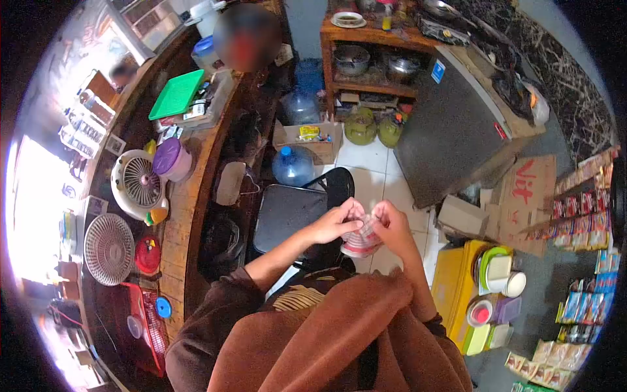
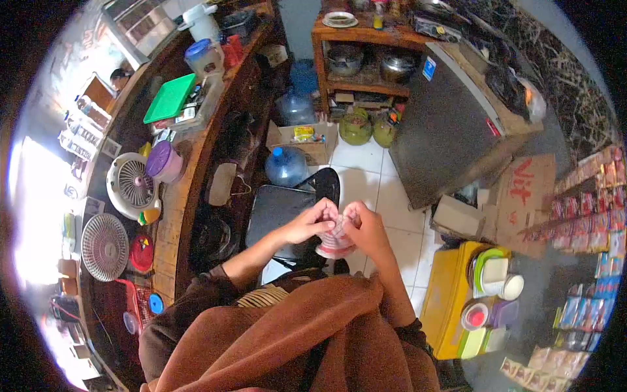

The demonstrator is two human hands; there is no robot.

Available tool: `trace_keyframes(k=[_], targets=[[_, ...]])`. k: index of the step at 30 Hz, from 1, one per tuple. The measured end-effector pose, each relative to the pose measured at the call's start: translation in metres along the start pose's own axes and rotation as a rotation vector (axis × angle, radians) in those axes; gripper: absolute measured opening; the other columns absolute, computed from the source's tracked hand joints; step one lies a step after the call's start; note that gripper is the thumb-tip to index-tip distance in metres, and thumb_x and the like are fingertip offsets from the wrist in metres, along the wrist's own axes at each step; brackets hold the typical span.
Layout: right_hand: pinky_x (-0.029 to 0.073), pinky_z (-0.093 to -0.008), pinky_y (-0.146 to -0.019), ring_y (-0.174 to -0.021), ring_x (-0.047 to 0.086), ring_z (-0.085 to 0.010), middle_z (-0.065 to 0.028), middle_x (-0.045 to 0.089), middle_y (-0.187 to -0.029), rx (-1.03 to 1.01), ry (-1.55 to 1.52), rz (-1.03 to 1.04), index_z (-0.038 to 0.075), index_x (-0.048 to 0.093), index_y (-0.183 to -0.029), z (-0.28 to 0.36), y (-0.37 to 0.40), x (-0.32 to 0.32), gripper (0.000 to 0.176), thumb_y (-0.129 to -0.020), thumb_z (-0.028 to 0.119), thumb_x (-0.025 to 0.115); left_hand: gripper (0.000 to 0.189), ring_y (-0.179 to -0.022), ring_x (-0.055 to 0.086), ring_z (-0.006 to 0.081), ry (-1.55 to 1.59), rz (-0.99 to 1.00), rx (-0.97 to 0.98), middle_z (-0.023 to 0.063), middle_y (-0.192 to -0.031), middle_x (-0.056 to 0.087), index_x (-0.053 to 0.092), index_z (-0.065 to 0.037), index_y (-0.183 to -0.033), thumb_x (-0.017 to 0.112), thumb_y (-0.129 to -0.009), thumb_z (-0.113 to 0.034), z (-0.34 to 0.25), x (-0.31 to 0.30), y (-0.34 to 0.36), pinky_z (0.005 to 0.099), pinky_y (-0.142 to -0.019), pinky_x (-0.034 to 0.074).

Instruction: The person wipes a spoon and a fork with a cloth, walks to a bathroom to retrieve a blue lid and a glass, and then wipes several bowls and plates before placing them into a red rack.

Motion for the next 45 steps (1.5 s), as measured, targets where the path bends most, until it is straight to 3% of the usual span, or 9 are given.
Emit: trace_keyframes(k=[3, 7, 10, 17, 25, 29, 32, 34, 45], targets=[[0.042, -0.0259, -0.054, -0.058, 0.052, -0.0141, -0.0098, 0.054, -0.067, -0.081, -0.005, 0.018, 0.001, 0.056, -0.085, 0.009, 0.004, 0.000, 0.014, -0.073, 0.007, 0.052, 0.014, -0.065, 0.043, 0.0082, -0.360, 0.251, -0.051, -0.0003, -0.070, 0.044, 0.050, -0.004, -0.080, 0.057, -0.075, -0.015, -0.015, -0.003, 0.001, 0.0236, -0.056, 0.036], [0.042, -0.0263, -0.056, -0.062, 0.054, -0.0172, -0.0110, 0.057, -0.075, -0.148, 0.211, -0.031, 0.002, 0.058, -0.088, 0.008, 0.009, -0.003, 0.017, -0.074, 0.009, 0.053, 0.016, -0.062, 0.044, 0.0121, -0.356, 0.285, 0.443, 0.0012, -0.069, 0.043, 0.045, -0.003, -0.067, 0.058, -0.068, -0.011, -0.027, -0.005, -0.012, 0.0238, -0.058, 0.037], [0.041, -0.0250, -0.052, -0.056, 0.053, -0.0139, -0.0094, 0.054, -0.063, -0.016, 0.114, -0.139, 0.002, 0.058, -0.087, 0.013, 0.015, -0.006, 0.017, -0.073, 0.011, 0.056, 0.015, -0.061, 0.045, 0.0113, 0.100, 0.430, -0.321, -0.0013, -0.064, 0.042, 0.043, -0.003, -0.069, 0.055, -0.071, -0.013, 0.009, -0.007, -0.018, 0.0233, -0.058, 0.037], [0.040, -0.0297, -0.049, -0.052, 0.053, -0.0196, -0.0093, 0.054, -0.059, 0.252, 0.432, -0.299, 0.006, 0.058, -0.085, -0.009, 0.029, -0.023, 0.023, -0.064, 0.015, 0.065, 0.016, -0.072, 0.051, 0.0274, -1.040, 0.314, 0.381, 0.0074, -0.069, 0.051, 0.047, -0.007, -0.072, 0.057, -0.060, -0.010, -0.008, -0.030, -0.065, 0.0346, -0.067, 0.039], [0.044, -0.0403, -0.057, -0.067, 0.056, -0.0317, -0.0165, 0.057, -0.074, 0.249, 0.736, -0.401, 0.009, 0.055, -0.082, -0.056, 0.047, 0.036, 0.015, -0.068, 0.006, 0.049, 0.013, -0.077, 0.050, 0.0229, -1.185, -0.055, 0.558, 0.0046, -0.072, 0.051, 0.048, -0.009, -0.069, 0.057, -0.060, -0.005, 0.023, -0.064, -0.059, 0.0426, -0.090, 0.029], [0.042, -0.0409, -0.070, -0.077, 0.055, -0.0309, -0.0168, 0.056, -0.085, 0.423, 0.363, -0.150, 0.007, 0.054, -0.094, -0.106, 0.045, 0.124, 0.030, -0.064, 0.009, 0.055, 0.012, -0.083, 0.049, 0.0228, -1.213, -0.016, 0.369, 0.0030, -0.078, 0.052, 0.051, -0.011, -0.070, 0.056, -0.063, -0.004, 0.088, -0.101, -0.017, 0.0473, -0.089, 0.027], [0.039, -0.0398, -0.079, -0.089, 0.051, -0.0299, -0.0168, 0.054, -0.095, 0.205, 0.474, 0.154, 0.008, 0.048, -0.107, -0.112, 0.053, 0.168, 0.044, -0.066, 0.017, 0.058, 0.021, -0.094, 0.046, 0.0226, -1.274, 0.139, 0.139, 0.0030, -0.091, 0.052, 0.053, -0.015, -0.081, 0.060, -0.063, -0.008, 0.139, -0.118, 0.017, 0.0500, -0.093, 0.020], [0.038, -0.0379, -0.083, -0.099, 0.045, -0.0301, -0.0157, 0.048, -0.105, 0.257, 0.391, 0.238, 0.010, 0.039, -0.116, -0.118, 0.064, 0.172, 0.054, -0.068, 0.024, 0.060, 0.030, -0.105, 0.039, 0.0259, -1.400, 0.122, -0.223, 0.0049, -0.108, 0.045, 0.052, -0.018, -0.090, 0.063, -0.063, -0.012, 0.156, -0.125, 0.031, 0.0546, -0.093, 0.017], [0.037, -0.0366, -0.085, -0.099, 0.044, -0.0322, -0.0172, 0.041, -0.112, 0.474, 0.332, -0.316, 0.008, 0.039, -0.116, -0.135, 0.184, -0.068, 0.051, -0.072, 0.027, 0.057, 0.031, -0.104, 0.042, 0.0304, -0.686, -0.179, 0.207, 0.0157, -0.107, 0.048, 0.052, -0.006, -0.092, 0.061, -0.062, -0.004, 0.050, 0.077, -0.099, 0.0366, -0.089, 0.032]])
Point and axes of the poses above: each hand's wrist, its own y-axis away from the middle knuckle, its own x-axis out of the palm, z = x × y, the point moved 6 cm from there along -y, towards the middle knuckle
